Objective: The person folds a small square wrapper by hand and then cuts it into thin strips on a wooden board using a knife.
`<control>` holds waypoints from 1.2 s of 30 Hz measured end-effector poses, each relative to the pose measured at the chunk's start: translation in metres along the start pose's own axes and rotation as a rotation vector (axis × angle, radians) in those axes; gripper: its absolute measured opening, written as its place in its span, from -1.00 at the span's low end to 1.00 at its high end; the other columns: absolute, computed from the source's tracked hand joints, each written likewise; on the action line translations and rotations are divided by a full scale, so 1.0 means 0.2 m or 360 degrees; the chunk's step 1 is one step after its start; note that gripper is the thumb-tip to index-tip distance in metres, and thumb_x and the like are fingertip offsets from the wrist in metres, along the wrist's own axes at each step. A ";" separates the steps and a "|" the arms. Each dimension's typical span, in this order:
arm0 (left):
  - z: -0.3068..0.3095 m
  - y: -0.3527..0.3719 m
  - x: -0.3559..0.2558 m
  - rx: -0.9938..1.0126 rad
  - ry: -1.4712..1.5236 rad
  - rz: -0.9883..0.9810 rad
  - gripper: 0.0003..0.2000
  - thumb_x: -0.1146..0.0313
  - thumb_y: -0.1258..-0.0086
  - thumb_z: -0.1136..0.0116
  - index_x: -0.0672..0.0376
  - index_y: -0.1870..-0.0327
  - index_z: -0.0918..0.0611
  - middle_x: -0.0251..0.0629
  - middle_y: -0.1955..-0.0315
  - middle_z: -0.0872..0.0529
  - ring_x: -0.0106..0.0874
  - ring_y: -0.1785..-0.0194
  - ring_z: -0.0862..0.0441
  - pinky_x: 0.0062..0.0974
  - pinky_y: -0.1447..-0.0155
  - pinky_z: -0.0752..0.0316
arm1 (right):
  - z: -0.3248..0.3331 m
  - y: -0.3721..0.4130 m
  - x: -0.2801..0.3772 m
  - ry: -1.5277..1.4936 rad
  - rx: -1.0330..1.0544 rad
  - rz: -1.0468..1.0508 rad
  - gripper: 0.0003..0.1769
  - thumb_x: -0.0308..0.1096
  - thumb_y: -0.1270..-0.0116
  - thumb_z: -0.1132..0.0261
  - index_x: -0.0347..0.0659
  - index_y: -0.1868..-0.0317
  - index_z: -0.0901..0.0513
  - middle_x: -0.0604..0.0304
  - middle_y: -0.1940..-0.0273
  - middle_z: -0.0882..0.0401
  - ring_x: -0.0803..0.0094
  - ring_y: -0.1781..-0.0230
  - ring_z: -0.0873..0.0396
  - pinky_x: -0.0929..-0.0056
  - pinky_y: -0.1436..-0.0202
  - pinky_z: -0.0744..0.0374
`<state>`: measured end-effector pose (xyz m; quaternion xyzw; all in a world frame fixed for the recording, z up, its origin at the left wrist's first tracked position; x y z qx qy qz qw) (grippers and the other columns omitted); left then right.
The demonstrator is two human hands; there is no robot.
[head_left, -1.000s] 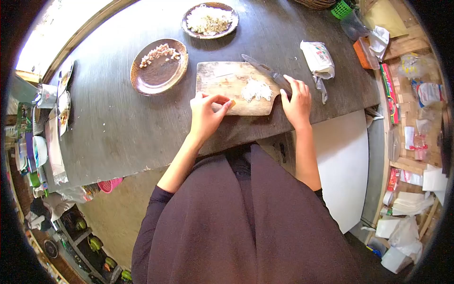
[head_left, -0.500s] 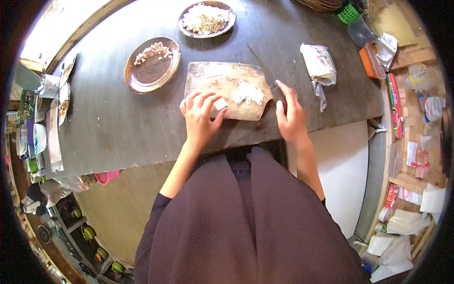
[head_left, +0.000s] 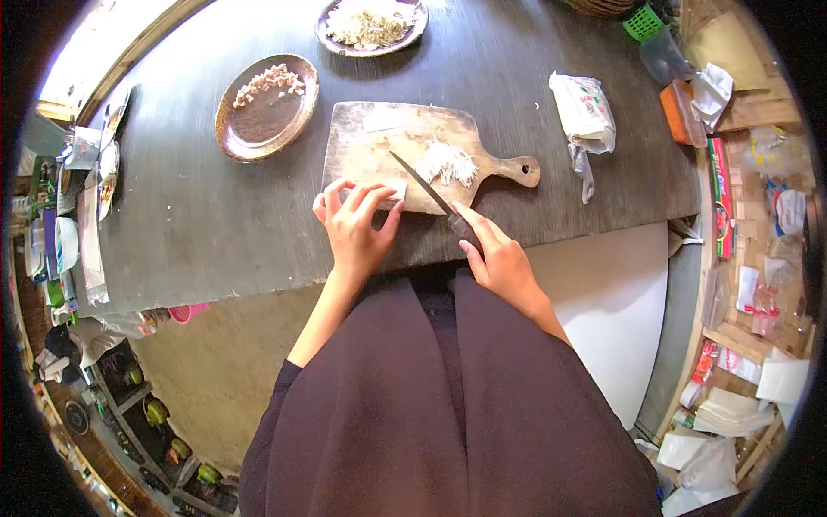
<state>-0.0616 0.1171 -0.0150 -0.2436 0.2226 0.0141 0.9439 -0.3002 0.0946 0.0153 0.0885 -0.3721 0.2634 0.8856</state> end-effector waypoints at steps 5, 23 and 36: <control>-0.06 -0.03 -0.03 -0.0116 0.0011 0.0030 -0.76 0.21 -0.20 -0.51 -0.13 0.10 -0.78 -0.57 0.06 -0.79 -0.25 -0.22 -0.50 -0.11 -0.35 -0.15 | 0.02 -0.01 0.01 0.0024 0.0054 -0.0023 -0.40 -0.32 -0.52 -0.25 0.02 -0.53 -0.36 -0.12 -0.04 -0.66 -0.21 0.14 -0.70 -0.04 0.10 -0.69; -0.06 0.03 -0.02 -0.0151 -0.0013 0.0013 -0.81 0.33 -0.25 -0.47 -0.17 0.13 -0.81 -0.70 0.00 -0.78 -0.35 -0.12 -0.50 -0.18 -0.32 -0.17 | 0.00 0.06 0.00 0.0363 0.0219 -0.0027 -0.29 -0.30 -0.52 -0.26 0.33 -0.61 -0.31 0.05 0.22 -0.52 -0.04 0.43 -0.67 0.03 0.32 -0.69; -0.08 0.03 -0.01 -0.0150 -0.0025 0.0000 -0.81 0.34 -0.23 -0.47 -0.13 0.14 -0.80 -0.69 -0.01 -0.77 -0.34 -0.13 -0.52 -0.19 -0.32 -0.17 | -0.03 0.07 0.04 0.0385 0.0182 0.0009 -0.25 -0.41 -0.46 -0.31 0.29 -0.60 -0.36 0.13 0.25 -0.49 0.04 0.45 -0.64 0.10 0.35 -0.66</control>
Point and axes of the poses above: each hand's wrist, its own y-axis away from the middle knuckle, its own z-axis out of the back of the hand, x = y × z, the point moved 1 cm from there along -y, towards the middle knuckle
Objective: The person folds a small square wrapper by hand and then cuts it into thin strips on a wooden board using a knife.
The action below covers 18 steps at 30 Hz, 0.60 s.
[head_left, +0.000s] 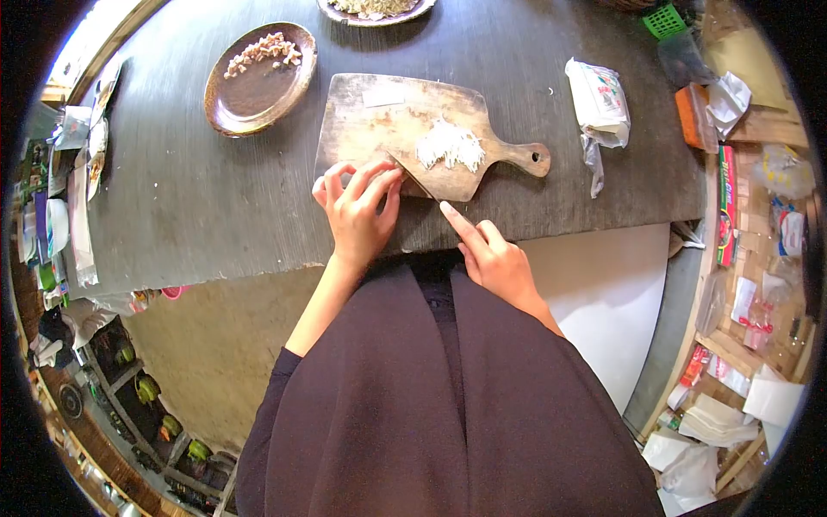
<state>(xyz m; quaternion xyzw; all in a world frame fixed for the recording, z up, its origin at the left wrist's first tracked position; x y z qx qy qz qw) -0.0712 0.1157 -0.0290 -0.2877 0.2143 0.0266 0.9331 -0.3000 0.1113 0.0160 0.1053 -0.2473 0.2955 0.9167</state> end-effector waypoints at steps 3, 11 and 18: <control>0.00 0.00 0.01 0.0015 0.0005 0.0001 -0.81 0.34 -0.23 -0.47 -0.14 0.14 -0.80 -0.69 -0.01 -0.77 -0.34 -0.13 -0.52 -0.19 -0.32 -0.17 | -0.01 0.00 0.00 0.0005 -0.0016 0.0016 -0.25 -0.38 -0.46 -0.30 0.32 -0.60 -0.35 0.09 0.25 -0.49 0.05 0.48 -0.65 0.11 0.38 -0.68; -0.01 0.01 0.01 0.0015 -0.0012 0.0003 -0.79 0.34 -0.21 -0.48 -0.16 0.14 -0.80 -0.70 -0.01 -0.77 -0.35 -0.12 -0.51 -0.20 -0.32 -0.17 | -0.05 0.02 0.01 -0.0018 -0.0061 -0.0029 -0.26 -0.36 -0.46 -0.31 0.39 -0.59 -0.36 0.08 0.25 -0.50 0.07 0.53 -0.66 0.10 0.45 -0.69; 0.00 0.00 0.01 0.0016 0.0012 0.0025 -0.80 0.33 -0.21 -0.47 -0.16 0.15 -0.79 -0.71 -0.01 -0.77 -0.35 -0.11 -0.51 -0.19 -0.32 -0.17 | -0.06 0.03 0.02 -0.0012 -0.0057 -0.0070 -0.23 -0.43 -0.42 -0.32 0.37 -0.58 -0.39 0.11 0.25 -0.49 0.08 0.47 -0.67 0.11 0.37 -0.70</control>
Point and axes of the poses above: each hand's wrist, its own y-axis away from the middle knuckle, its own z-axis out of the back of the hand, x = y × z, the point moved 1 cm from there along -y, towards the middle knuckle
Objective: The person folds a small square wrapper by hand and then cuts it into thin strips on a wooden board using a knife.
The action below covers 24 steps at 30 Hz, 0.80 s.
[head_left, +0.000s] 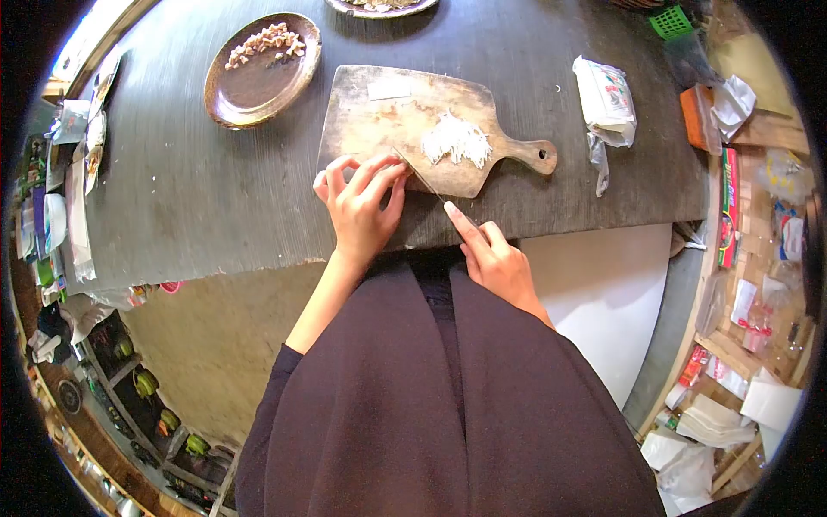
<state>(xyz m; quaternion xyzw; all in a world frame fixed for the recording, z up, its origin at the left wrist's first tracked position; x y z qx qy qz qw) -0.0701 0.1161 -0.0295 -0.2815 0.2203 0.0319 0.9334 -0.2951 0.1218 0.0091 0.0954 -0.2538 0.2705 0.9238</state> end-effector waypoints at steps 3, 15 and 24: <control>0.00 0.00 0.00 0.0001 -0.0005 0.0004 -0.81 0.32 -0.22 -0.47 -0.15 0.15 -0.79 -0.71 -0.02 -0.77 -0.34 -0.11 -0.51 -0.19 -0.32 -0.18 | 0.00 -0.01 0.00 0.0033 -0.0064 0.0058 -0.26 -0.38 -0.44 -0.31 0.40 -0.57 -0.40 0.09 0.27 -0.47 0.09 0.54 -0.66 0.13 0.46 -0.70; 0.00 0.01 0.01 -0.0015 -0.0021 -0.0012 -0.84 0.32 -0.22 -0.47 -0.14 0.18 -0.80 -0.68 0.00 -0.78 -0.33 -0.12 -0.52 -0.18 -0.32 -0.18 | -0.04 -0.03 -0.02 0.0303 -0.0124 0.0165 -0.13 -0.49 -0.30 -0.26 0.43 -0.59 -0.38 0.10 0.30 -0.46 0.18 0.58 -0.64 0.21 0.51 -0.69; -0.01 0.01 0.01 -0.0039 -0.0017 -0.0023 -0.83 0.31 -0.23 -0.46 -0.16 0.16 -0.80 -0.70 0.01 -0.78 -0.35 -0.11 -0.52 -0.17 -0.31 -0.18 | 0.00 0.03 -0.04 0.0187 -0.0085 0.0051 -0.24 -0.38 -0.43 -0.32 0.44 -0.57 -0.39 0.15 0.25 -0.48 0.09 0.52 -0.65 0.11 0.41 -0.70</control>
Point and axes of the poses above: each hand's wrist, its own y-axis away from the middle knuckle, its own z-axis out of the back of the hand, x = y × z, the point moved 1 cm from there along -y, towards the middle knuckle
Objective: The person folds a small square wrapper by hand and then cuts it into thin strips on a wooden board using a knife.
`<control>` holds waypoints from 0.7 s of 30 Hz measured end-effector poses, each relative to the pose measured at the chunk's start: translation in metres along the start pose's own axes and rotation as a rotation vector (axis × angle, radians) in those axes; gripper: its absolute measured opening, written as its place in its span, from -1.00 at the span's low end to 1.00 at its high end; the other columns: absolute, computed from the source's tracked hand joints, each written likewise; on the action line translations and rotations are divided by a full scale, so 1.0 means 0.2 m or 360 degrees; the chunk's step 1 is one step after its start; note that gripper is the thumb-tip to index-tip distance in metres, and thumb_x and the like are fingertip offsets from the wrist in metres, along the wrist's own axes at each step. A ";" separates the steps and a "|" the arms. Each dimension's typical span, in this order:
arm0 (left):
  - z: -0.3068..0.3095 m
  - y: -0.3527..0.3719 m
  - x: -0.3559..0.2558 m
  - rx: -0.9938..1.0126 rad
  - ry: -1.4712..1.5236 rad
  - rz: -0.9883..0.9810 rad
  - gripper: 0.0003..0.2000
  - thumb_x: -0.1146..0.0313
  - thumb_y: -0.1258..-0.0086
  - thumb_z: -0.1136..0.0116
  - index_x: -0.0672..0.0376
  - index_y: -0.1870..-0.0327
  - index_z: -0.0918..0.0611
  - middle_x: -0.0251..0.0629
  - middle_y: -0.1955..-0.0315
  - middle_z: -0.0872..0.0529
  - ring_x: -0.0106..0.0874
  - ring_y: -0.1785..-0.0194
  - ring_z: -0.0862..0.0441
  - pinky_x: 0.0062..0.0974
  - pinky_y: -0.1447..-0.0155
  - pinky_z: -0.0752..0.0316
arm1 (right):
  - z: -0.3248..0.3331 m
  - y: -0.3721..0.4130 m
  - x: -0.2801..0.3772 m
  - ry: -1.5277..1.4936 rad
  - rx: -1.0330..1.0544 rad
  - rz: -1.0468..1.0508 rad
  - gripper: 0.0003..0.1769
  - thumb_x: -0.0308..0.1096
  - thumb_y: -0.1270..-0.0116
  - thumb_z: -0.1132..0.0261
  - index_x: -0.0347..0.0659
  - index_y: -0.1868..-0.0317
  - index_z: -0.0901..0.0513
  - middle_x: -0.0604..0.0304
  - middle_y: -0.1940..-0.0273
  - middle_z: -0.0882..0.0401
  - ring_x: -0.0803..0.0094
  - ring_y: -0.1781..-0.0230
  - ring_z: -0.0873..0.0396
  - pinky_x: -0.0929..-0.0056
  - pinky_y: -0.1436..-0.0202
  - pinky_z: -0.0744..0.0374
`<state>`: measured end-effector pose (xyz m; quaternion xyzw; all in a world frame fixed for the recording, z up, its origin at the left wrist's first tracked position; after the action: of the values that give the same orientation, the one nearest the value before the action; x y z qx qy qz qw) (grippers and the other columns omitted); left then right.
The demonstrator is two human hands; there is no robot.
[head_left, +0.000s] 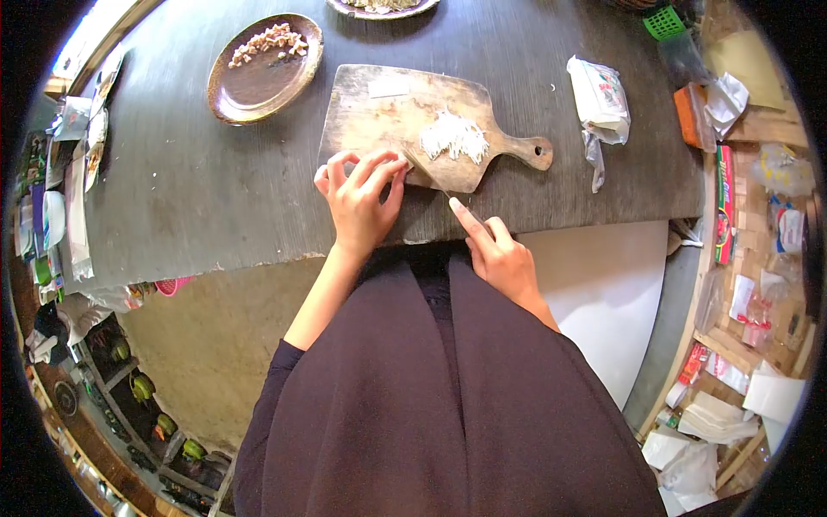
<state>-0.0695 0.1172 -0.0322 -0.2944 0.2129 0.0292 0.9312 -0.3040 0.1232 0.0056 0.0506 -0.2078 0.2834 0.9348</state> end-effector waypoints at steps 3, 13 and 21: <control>0.01 0.00 0.00 0.0021 0.0002 0.0000 -0.83 0.30 -0.24 -0.46 -0.16 0.16 -0.80 -0.70 0.00 -0.78 -0.35 -0.11 -0.52 -0.17 -0.32 -0.18 | 0.01 0.02 0.01 -0.0023 0.0044 -0.0019 -0.22 -0.41 -0.40 -0.35 0.42 -0.57 -0.40 0.18 0.24 -0.48 0.09 0.47 -0.66 0.10 0.36 -0.71; 0.01 -0.01 0.00 0.0014 0.0017 -0.0010 -0.83 0.31 -0.23 -0.46 -0.14 0.16 -0.79 -0.70 -0.01 -0.78 -0.35 -0.11 -0.52 -0.18 -0.32 -0.18 | 0.01 0.00 0.02 -0.0011 0.0001 0.0032 -0.24 -0.34 -0.42 -0.34 0.46 -0.57 -0.39 0.12 0.25 -0.51 0.13 0.54 -0.66 0.16 0.46 -0.72; 0.01 0.00 -0.01 0.0001 0.0020 0.0015 -0.85 0.31 -0.23 -0.46 -0.13 0.19 -0.80 -0.70 0.01 -0.79 -0.35 -0.10 -0.53 -0.17 -0.31 -0.18 | 0.02 0.00 0.01 0.0005 -0.0006 0.0064 -0.24 -0.33 -0.41 -0.34 0.46 -0.56 -0.40 0.12 0.26 -0.50 0.14 0.54 -0.66 0.18 0.46 -0.71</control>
<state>-0.0697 0.1178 -0.0293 -0.2931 0.2202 0.0318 0.9298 -0.3039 0.1227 0.0109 0.0443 -0.2078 0.3019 0.9294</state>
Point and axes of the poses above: each hand's wrist, its own y-axis away from the middle knuckle, its own z-axis out of the back of the hand, x = y × z, the point moved 1 cm from there along -y, towards the middle knuckle
